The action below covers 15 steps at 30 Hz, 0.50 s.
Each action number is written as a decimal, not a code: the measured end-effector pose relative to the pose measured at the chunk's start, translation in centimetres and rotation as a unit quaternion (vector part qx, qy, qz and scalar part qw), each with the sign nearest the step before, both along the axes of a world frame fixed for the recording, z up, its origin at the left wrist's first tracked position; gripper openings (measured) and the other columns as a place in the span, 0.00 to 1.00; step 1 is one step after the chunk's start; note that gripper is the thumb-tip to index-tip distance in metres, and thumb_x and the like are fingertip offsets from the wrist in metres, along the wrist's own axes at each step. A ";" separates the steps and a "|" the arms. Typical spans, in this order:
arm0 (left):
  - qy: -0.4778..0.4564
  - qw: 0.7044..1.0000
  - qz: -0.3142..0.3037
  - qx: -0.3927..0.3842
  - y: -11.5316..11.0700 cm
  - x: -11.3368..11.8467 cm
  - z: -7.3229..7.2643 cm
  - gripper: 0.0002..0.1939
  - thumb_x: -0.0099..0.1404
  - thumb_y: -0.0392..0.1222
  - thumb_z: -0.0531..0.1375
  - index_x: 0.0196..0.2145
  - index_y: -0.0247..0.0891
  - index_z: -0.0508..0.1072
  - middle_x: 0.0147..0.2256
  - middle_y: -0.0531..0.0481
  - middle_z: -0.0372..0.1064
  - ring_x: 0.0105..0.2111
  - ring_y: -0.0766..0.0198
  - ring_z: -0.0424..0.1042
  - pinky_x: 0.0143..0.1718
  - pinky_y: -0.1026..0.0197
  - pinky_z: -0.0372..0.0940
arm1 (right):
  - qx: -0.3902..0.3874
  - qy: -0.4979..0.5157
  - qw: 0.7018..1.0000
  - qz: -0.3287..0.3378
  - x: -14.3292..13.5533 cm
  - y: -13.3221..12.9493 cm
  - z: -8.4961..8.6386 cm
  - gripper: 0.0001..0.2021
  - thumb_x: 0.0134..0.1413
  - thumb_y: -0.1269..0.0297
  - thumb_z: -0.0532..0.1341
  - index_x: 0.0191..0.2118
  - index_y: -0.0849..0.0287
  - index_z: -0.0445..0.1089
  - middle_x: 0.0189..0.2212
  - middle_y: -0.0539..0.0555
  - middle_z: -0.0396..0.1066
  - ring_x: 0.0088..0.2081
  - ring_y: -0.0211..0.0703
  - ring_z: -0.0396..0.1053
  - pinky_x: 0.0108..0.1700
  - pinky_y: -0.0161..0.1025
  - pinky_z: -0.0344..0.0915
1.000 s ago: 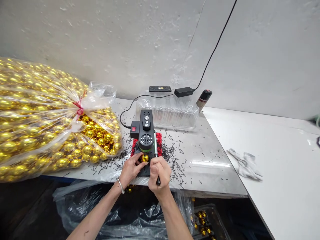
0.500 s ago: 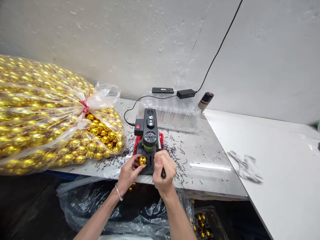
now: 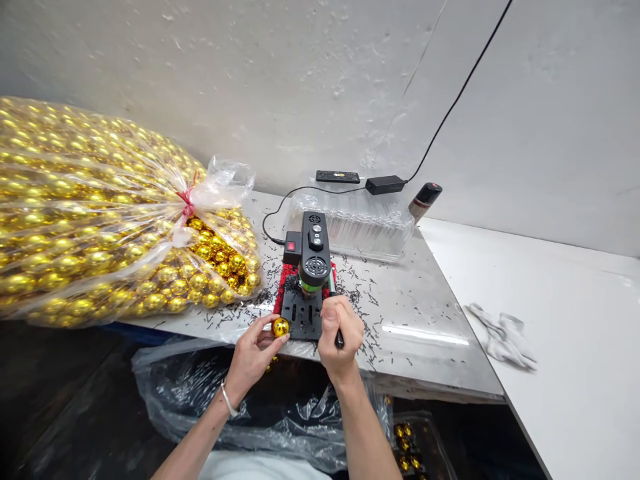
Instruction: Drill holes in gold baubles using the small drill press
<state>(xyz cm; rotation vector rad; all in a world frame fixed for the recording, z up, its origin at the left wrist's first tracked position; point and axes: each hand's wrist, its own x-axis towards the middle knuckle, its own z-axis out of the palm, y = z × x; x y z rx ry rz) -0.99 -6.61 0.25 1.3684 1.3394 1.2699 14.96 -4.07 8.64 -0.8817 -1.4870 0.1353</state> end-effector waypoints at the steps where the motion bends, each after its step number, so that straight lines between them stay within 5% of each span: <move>1: 0.005 1.000 0.000 -0.002 -0.4 -0.1 0.0 0.16 0.60 0.42 0.63 0.46 0.39 0.72 0.41 0.46 0.74 0.32 0.63 0.77 0.35 0.63 0.74 | -0.001 -0.001 1.000 0.000 0.0 0.0 0.0 0.16 0.63 0.74 0.51 0.23 0.57 0.56 0.23 0.49 0.61 0.28 0.36 0.61 0.30 0.37 0.57; 5: 0.056 0.996 -0.064 0.004 -3.4 -0.2 -1.0 0.15 0.61 0.38 0.62 0.46 0.40 0.73 0.41 0.47 0.74 0.34 0.63 0.77 0.34 0.65 0.74 | 0.000 -0.008 1.000 0.006 0.1 0.0 -0.2 0.16 0.62 0.76 0.50 0.23 0.57 0.56 0.24 0.49 0.61 0.28 0.36 0.61 0.29 0.37 0.56; 10: 0.173 0.977 -0.117 0.039 -7.1 -0.7 -4.4 0.21 0.61 0.39 0.63 0.53 0.41 0.70 0.47 0.44 0.74 0.30 0.65 0.77 0.30 0.66 0.74 | 0.020 -0.008 1.000 0.019 0.3 0.1 -0.6 0.15 0.61 0.77 0.51 0.24 0.58 0.57 0.24 0.49 0.60 0.27 0.36 0.60 0.28 0.37 0.55; 12: 0.223 0.968 -0.085 0.083 -6.5 -1.7 -4.5 0.20 0.63 0.42 0.63 0.53 0.41 0.70 0.47 0.44 0.75 0.28 0.65 0.76 0.31 0.65 0.74 | 0.014 -0.008 1.000 0.021 0.4 0.0 -0.8 0.14 0.61 0.77 0.51 0.24 0.58 0.58 0.24 0.49 0.61 0.27 0.36 0.59 0.28 0.36 0.55; 15: 0.282 0.942 0.022 0.180 -2.7 -4.5 -2.3 0.11 0.70 0.43 0.56 0.48 0.41 0.72 0.43 0.44 0.76 0.38 0.60 0.78 0.41 0.60 0.73 | 0.009 -0.008 1.000 0.020 0.5 0.0 -1.0 0.14 0.61 0.77 0.51 0.24 0.58 0.58 0.25 0.50 0.61 0.27 0.36 0.60 0.28 0.36 0.56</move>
